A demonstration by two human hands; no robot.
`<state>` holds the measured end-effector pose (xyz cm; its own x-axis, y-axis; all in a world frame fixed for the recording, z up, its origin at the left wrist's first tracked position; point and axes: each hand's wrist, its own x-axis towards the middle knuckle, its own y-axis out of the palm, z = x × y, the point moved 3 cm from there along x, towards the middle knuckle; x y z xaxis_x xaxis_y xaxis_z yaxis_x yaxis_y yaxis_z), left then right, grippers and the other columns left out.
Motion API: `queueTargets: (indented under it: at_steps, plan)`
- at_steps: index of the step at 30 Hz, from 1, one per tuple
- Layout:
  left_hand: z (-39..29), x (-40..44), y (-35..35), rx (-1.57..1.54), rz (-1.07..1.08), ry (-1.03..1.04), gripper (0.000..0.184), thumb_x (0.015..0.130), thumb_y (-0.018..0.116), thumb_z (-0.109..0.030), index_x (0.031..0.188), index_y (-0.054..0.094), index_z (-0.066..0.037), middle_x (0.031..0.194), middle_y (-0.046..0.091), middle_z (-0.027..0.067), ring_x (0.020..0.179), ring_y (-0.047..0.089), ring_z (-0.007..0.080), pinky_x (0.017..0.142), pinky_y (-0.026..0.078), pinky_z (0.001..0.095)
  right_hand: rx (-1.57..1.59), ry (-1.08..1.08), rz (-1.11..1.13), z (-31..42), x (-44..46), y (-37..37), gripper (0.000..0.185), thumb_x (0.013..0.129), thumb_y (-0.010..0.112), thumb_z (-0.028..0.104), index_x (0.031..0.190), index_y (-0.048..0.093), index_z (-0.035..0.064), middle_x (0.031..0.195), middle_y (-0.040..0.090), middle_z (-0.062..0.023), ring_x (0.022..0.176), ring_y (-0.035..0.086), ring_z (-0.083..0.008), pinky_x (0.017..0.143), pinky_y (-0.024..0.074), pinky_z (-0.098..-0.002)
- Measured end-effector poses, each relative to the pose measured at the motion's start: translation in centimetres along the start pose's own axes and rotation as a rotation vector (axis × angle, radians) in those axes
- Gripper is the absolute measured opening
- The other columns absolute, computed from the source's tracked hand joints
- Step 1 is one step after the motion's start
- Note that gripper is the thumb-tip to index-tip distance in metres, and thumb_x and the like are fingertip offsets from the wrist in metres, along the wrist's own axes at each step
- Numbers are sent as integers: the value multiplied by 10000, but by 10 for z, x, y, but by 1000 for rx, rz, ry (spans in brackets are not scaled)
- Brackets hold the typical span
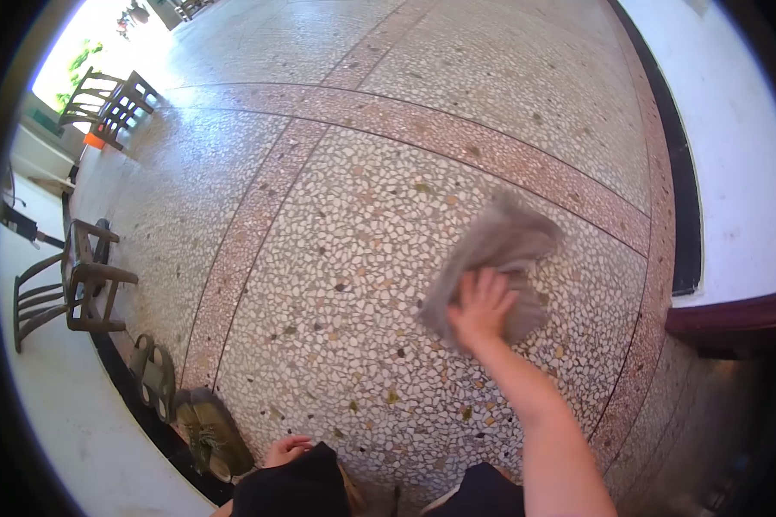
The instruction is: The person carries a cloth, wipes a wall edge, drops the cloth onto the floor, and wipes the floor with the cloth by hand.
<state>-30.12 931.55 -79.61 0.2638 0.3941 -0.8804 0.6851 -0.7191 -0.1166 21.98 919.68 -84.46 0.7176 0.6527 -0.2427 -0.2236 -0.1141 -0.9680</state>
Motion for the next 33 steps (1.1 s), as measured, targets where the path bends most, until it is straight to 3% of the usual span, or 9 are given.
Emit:
queueTargets:
  at_steps: [2, 7, 10, 13, 17, 19, 24, 26, 33]
  plan:
    - [-11, -5, 20, -98, -7, 3, 298, 937, 557, -25, 1227, 605, 27, 1063, 692, 109, 977, 691, 211, 850, 561, 319, 76, -262, 26, 89, -7, 3, 786, 913, 480, 549, 1566, 242, 183, 1640, 102, -192, 1495, -5, -466, 1121, -30, -718]
    - [-2, -4, 32, -322, -22, -18, 293, 940, 532, -24, 1221, 611, -6, 1067, 686, 113, 974, 694, 217, 854, 568, 333, 117, -941, 205, 270, -112, 51, 788, 894, 531, 590, 1561, 262, 267, 1653, 113, -119, 1512, 8, -418, 1135, 36, -709]
    - [5, -1, 26, -300, 17, -13, 297, 939, 519, -20, 1219, 615, -25, 1061, 688, 106, 948, 693, 206, 840, 568, 320, 193, -1189, 208, 303, -152, 65, 756, 870, 570, 597, 1523, 343, 292, 1635, 215, -68, 1518, 79, -365, 1157, 61, -669]
    - [15, 2, 23, -306, -29, -33, 287, 937, 505, -9, 1199, 620, -24, 1055, 689, 91, 917, 690, 193, 823, 564, 311, 189, -1197, 270, 289, -91, 40, 701, 865, 574, 592, 1477, 415, 289, 1601, 302, -43, 1509, 151, -331, 1174, 100, -631]
    - [2, -1, 30, -244, -44, -18, 272, 935, 474, 7, 1164, 621, 6, 1034, 684, 96, 893, 683, 183, 783, 559, 309, 242, -708, -101, 189, 33, -8, 604, 829, 628, 525, 1368, 556, 262, 1520, 425, -44, 1457, 264, -323, 1182, 156, -562]
    - [0, -2, 29, -321, -77, -45, 270, 935, 471, 7, 1159, 622, 9, 1029, 682, 96, 896, 682, 183, 780, 560, 308, 186, -302, -253, 114, 55, -30, 598, 790, 700, 483, 1318, 572, 232, 1465, 447, -50, 1399, 315, -302, 1151, 194, -566]
    - [4, 4, 19, -418, -193, -120, 274, 927, 457, 13, 1141, 629, 17, 1027, 678, 96, 907, 679, 185, 775, 564, 312, -162, 572, -198, -34, 18, 11, 725, 939, 457, 624, 1552, 284, 275, 1625, 232, -56, 1475, 222, -316, 1107, 245, -635]
    - [2, 9, 9, -440, -268, 20, 278, 917, 456, 16, 1128, 637, 15, 1024, 683, 97, 905, 678, 179, 779, 562, 310, -148, 818, -125, -69, -3, 19, 704, 971, 367, 648, 1564, 256, 285, 1639, 199, -51, 1490, 199, -318, 1100, 240, -667]
    - [36, 37, -18, -326, -492, 288, 300, 884, 479, 28, 1149, 619, 19, 1080, 670, 94, 930, 671, 174, 817, 548, 301, -103, 865, 69, -36, 17, 35, 711, 1007, 284, 613, 1595, 57, 285, 1664, 38, -102, 1493, 99, -445, 1085, 188, -731]
